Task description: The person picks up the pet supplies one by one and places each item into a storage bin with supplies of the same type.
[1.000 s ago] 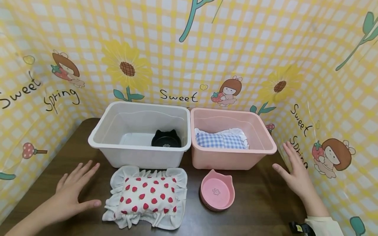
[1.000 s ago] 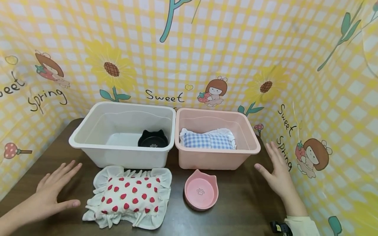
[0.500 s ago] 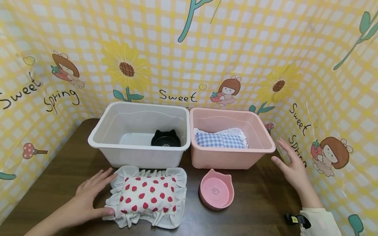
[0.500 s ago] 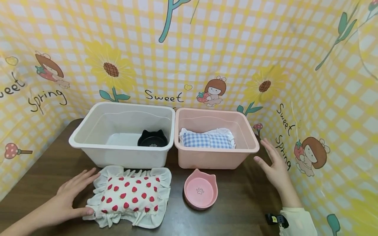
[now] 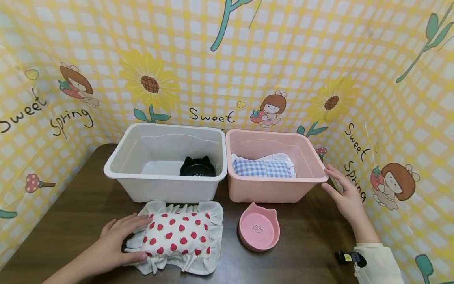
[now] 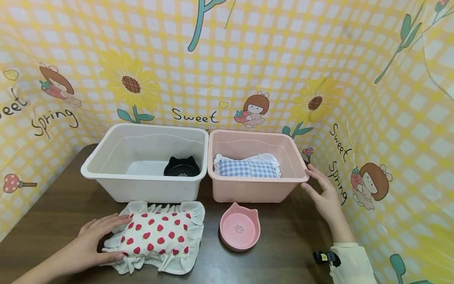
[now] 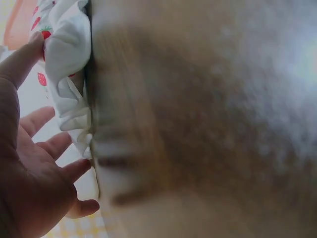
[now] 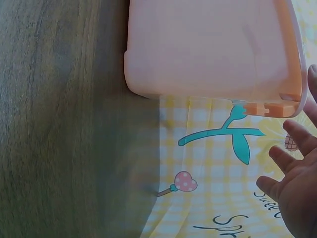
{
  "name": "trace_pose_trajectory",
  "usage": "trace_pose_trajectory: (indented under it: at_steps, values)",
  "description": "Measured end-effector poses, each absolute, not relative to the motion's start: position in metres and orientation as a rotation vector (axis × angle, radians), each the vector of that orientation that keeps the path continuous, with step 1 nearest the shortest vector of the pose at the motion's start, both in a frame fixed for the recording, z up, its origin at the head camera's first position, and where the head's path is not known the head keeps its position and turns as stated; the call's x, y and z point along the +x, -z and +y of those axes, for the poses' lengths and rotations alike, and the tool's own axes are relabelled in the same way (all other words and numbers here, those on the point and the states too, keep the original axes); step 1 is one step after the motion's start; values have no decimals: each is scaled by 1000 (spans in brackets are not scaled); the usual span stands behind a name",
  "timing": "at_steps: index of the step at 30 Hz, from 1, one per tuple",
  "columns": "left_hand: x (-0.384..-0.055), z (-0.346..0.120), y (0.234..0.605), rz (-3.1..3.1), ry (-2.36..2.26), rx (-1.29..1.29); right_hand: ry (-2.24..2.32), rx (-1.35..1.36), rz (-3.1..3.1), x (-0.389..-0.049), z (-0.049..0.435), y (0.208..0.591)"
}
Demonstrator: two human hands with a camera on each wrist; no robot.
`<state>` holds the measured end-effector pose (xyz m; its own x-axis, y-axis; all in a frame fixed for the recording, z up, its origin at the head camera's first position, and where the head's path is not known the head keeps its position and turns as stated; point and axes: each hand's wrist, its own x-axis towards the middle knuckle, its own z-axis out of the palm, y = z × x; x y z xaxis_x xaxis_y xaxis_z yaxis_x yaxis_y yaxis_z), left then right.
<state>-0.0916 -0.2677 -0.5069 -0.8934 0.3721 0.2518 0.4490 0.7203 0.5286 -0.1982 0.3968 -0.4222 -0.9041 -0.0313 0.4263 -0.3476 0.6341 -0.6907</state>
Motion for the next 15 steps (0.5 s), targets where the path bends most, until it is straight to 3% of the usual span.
trace_pose_trajectory:
  at_steps: [15]
  values:
    - [-98,-261,503,-2805,974,-568,-1142,240,-2420,-205,391,427]
